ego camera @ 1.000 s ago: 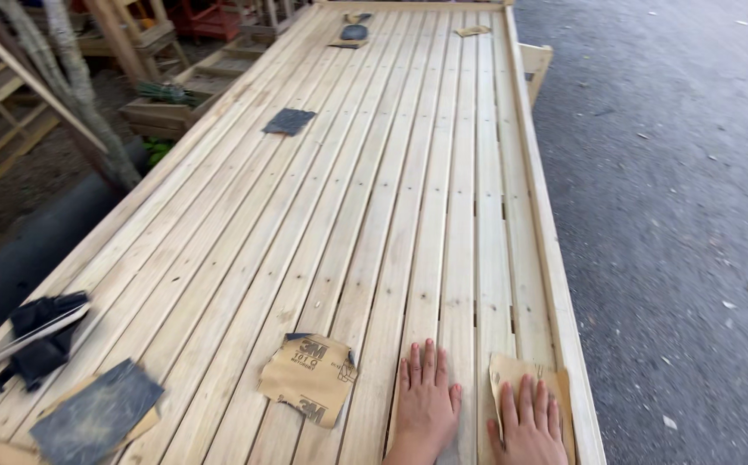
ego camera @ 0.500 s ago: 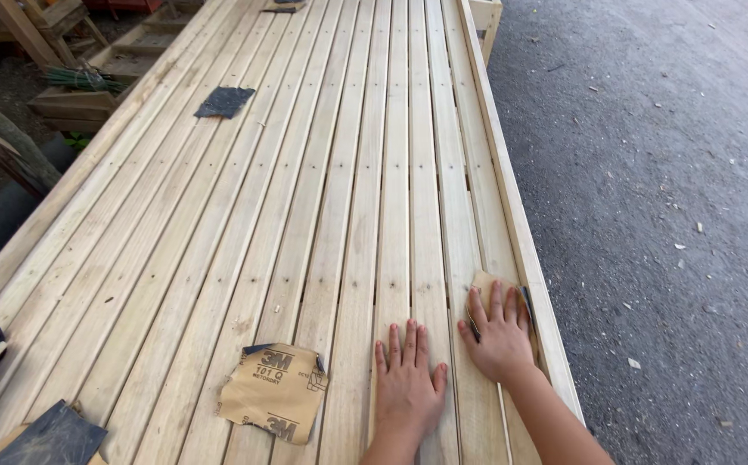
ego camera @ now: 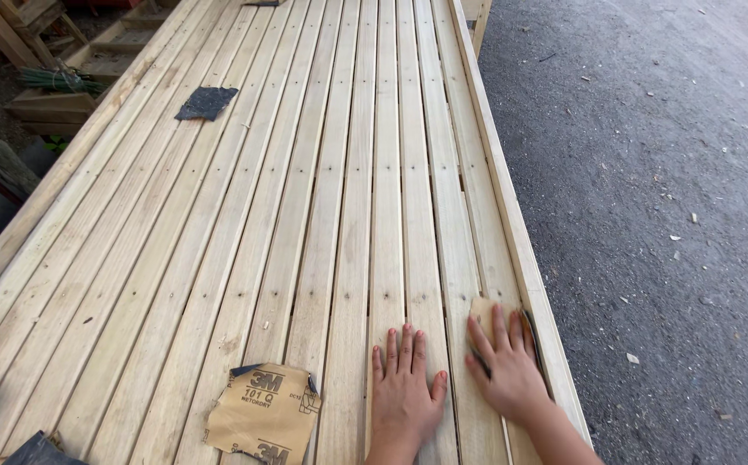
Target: The person sands the slatted wooden surface of a furniture panel by hand using sheets of abrasive sandpaper, rubbing along the slats and moving progressively across different sections of the panel, at one point sanding the edge rail.
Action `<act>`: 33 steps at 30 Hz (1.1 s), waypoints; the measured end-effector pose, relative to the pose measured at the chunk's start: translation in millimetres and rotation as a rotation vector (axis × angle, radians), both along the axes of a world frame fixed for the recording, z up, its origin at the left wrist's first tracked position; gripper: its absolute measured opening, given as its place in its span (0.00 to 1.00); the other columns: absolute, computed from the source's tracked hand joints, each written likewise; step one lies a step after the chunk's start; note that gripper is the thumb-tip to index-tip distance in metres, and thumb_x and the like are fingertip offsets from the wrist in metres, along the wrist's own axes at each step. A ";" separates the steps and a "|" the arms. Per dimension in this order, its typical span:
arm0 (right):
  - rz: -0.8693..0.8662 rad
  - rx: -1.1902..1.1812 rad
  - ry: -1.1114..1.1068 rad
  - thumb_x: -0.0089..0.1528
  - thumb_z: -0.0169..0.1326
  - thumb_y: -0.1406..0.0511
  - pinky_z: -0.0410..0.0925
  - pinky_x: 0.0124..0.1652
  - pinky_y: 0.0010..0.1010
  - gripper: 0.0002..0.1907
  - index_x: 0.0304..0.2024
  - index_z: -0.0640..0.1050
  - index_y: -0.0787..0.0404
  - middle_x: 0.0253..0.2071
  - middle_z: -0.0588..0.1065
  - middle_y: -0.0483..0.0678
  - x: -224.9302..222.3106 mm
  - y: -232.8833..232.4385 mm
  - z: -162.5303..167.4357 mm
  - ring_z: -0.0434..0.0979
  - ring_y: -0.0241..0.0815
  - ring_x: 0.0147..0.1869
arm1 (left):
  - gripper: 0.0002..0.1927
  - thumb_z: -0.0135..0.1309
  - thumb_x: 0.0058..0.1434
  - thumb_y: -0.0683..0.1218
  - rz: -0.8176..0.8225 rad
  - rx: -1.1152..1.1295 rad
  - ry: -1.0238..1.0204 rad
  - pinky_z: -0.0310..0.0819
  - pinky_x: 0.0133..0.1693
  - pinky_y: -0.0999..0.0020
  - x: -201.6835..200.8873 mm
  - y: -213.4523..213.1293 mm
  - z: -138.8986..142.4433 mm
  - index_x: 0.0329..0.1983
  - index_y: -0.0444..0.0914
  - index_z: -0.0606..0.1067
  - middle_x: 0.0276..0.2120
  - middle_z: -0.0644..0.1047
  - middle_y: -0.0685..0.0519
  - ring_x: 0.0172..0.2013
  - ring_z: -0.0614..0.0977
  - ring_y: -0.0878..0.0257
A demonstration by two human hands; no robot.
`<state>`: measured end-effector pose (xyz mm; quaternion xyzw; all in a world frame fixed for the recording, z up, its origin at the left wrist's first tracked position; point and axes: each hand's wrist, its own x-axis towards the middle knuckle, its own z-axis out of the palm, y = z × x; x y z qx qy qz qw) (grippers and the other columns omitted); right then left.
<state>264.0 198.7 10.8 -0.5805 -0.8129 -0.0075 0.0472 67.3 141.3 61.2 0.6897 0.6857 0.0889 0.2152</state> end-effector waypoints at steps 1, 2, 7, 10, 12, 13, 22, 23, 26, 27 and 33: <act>-0.028 -0.054 0.012 0.66 0.36 0.47 0.34 0.71 0.52 0.34 0.74 0.52 0.43 0.76 0.39 0.64 -6.4 26.7 9.4 0.33 0.72 0.78 | 0.39 0.35 0.68 0.62 0.002 -0.009 0.018 0.22 0.70 0.49 -0.4 2.1 2.1 0.77 0.40 0.45 0.77 0.42 0.50 0.76 0.36 0.52; -0.055 -0.114 0.018 0.67 0.35 0.47 0.34 0.71 0.51 0.33 0.75 0.52 0.41 0.77 0.38 0.63 -11.2 44.8 21.0 0.33 0.71 0.79 | 0.39 0.35 0.68 0.62 0.004 -0.025 0.030 0.22 0.71 0.49 0.1 3.3 3.8 0.77 0.41 0.45 0.78 0.42 0.51 0.76 0.36 0.53; 0.014 -0.062 0.107 0.68 0.34 0.51 0.32 0.71 0.53 0.31 0.75 0.55 0.43 0.78 0.39 0.62 -6.5 25.6 28.9 0.32 0.72 0.79 | 0.39 0.28 0.69 0.64 -0.015 -0.064 0.072 0.21 0.71 0.51 2.5 3.9 6.8 0.78 0.42 0.42 0.78 0.40 0.53 0.76 0.34 0.54; 0.092 0.094 0.067 0.67 0.35 0.50 0.33 0.69 0.55 0.32 0.74 0.56 0.47 0.76 0.42 0.64 12.9 -61.2 5.2 0.33 0.74 0.77 | 0.39 0.27 0.69 0.64 -0.020 -0.038 0.106 0.22 0.71 0.50 4.4 1.5 3.3 0.78 0.42 0.42 0.78 0.40 0.52 0.75 0.34 0.54; 0.151 0.320 0.055 0.66 0.32 0.48 0.34 0.69 0.56 0.33 0.73 0.54 0.48 0.75 0.43 0.63 21.3 -104.4 -11.1 0.34 0.75 0.76 | 0.39 0.28 0.69 0.64 -0.018 -0.021 0.126 0.22 0.70 0.50 5.1 0.6 0.5 0.77 0.41 0.42 0.77 0.40 0.52 0.75 0.34 0.53; 0.182 0.436 0.050 0.66 0.30 0.46 0.35 0.69 0.57 0.34 0.72 0.54 0.49 0.75 0.43 0.63 23.9 -114.9 -17.3 0.35 0.76 0.75 | 0.39 0.28 0.69 0.63 -0.013 -0.009 0.116 0.22 0.70 0.50 5.5 0.4 -0.6 0.77 0.41 0.42 0.77 0.40 0.51 0.75 0.35 0.53; -0.035 -0.033 -0.031 0.67 0.32 0.44 0.37 0.70 0.53 0.38 0.75 0.48 0.49 0.76 0.39 0.66 -5.8 18.3 23.6 0.32 0.76 0.77 | 0.38 0.29 0.69 0.63 0.011 -0.039 0.114 0.23 0.70 0.48 7.2 18.7 -0.2 0.77 0.42 0.44 0.77 0.41 0.52 0.75 0.36 0.53; -0.052 -0.075 -0.017 0.67 0.32 0.45 0.36 0.71 0.51 0.37 0.76 0.48 0.48 0.77 0.39 0.65 -11.1 39.3 29.6 0.32 0.75 0.78 | 0.38 0.29 0.69 0.64 0.016 -0.031 0.116 0.23 0.70 0.47 7.3 19.5 -0.4 0.77 0.42 0.44 0.77 0.41 0.53 0.75 0.36 0.53; -0.083 -0.040 -0.040 0.68 0.32 0.47 0.36 0.72 0.53 0.36 0.76 0.49 0.49 0.77 0.40 0.64 -21.5 61.0 40.2 0.34 0.73 0.78 | 0.38 0.30 0.68 0.63 0.029 0.015 0.117 0.24 0.70 0.48 8.8 17.2 -2.9 0.77 0.43 0.44 0.77 0.42 0.53 0.75 0.37 0.53; -0.085 -0.030 -0.048 0.68 0.32 0.47 0.35 0.72 0.53 0.35 0.76 0.50 0.50 0.77 0.41 0.64 -19.3 52.0 32.9 0.34 0.73 0.79 | 0.38 0.30 0.68 0.63 0.031 0.030 0.119 0.24 0.70 0.49 9.0 15.5 -4.4 0.77 0.43 0.45 0.77 0.42 0.53 0.75 0.37 0.53; 0.072 0.234 0.057 0.67 0.32 0.48 0.35 0.69 0.57 0.36 0.74 0.52 0.56 0.76 0.43 0.66 17.5 -115.4 -4.2 0.35 0.76 0.76 | 0.37 0.28 0.70 0.63 0.016 0.103 0.136 0.26 0.71 0.50 11.7 9.3 -15.6 0.77 0.42 0.45 0.77 0.43 0.52 0.75 0.39 0.52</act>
